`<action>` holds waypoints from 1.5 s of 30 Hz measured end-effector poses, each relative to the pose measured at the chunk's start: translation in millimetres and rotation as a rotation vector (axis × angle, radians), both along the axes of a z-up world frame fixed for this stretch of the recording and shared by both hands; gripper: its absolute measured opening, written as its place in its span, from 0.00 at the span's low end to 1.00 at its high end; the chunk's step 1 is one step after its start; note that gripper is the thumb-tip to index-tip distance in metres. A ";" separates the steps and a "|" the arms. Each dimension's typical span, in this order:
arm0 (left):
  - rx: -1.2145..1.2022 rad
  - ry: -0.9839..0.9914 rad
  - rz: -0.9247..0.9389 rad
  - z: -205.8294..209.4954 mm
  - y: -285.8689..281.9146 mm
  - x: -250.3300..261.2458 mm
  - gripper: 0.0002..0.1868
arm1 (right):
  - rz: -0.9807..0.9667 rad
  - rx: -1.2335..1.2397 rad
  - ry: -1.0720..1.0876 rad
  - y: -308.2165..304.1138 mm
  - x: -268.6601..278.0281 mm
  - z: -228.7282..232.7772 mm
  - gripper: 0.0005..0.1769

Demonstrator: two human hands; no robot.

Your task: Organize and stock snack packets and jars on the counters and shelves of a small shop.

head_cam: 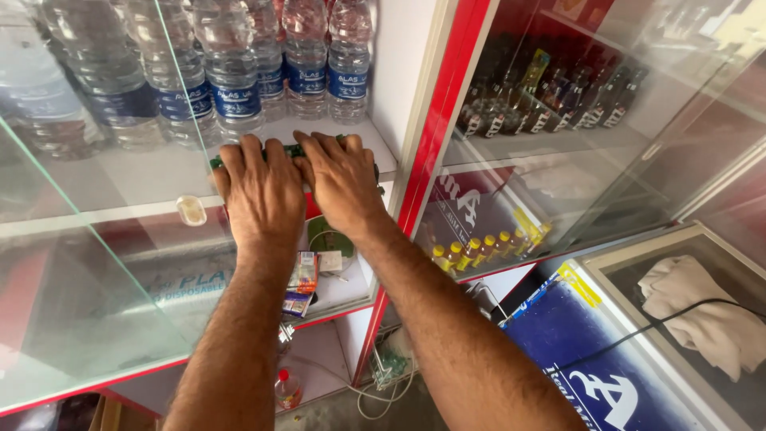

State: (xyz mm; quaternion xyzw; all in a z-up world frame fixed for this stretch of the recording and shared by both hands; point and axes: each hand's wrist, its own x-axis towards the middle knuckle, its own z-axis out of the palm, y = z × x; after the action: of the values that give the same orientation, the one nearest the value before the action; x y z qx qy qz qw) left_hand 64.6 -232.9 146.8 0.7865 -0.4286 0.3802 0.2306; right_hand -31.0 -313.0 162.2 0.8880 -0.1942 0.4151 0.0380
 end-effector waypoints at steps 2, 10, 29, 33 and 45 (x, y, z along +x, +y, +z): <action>-0.029 -0.024 -0.005 -3.9 -0.4 1.7 0.13 | -0.015 -0.031 -0.007 0.5 -0.1 -3.5 0.20; -0.050 -0.009 -0.008 7.4 5.5 -4.8 0.14 | -0.193 -0.113 -0.020 6.7 -1.3 0.6 0.20; -0.029 -0.006 -0.035 5.5 2.9 -1.9 0.11 | -0.124 -0.033 0.122 -14.1 -2.5 -10.6 0.29; -0.025 -0.029 -0.019 7.2 4.0 -1.5 0.11 | -0.103 -0.046 0.116 -13.4 -3.6 -9.2 0.29; 0.023 0.003 -0.006 9.3 4.9 -2.6 0.10 | -0.115 -0.047 0.124 -3.3 -6.5 -3.0 0.25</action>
State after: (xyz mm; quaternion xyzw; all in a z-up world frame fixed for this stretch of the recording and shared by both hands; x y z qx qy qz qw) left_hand 62.0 -228.0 156.0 0.7885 -0.4349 0.3732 0.2234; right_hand -37.5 -316.2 159.2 0.8982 -0.2324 0.3609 0.0948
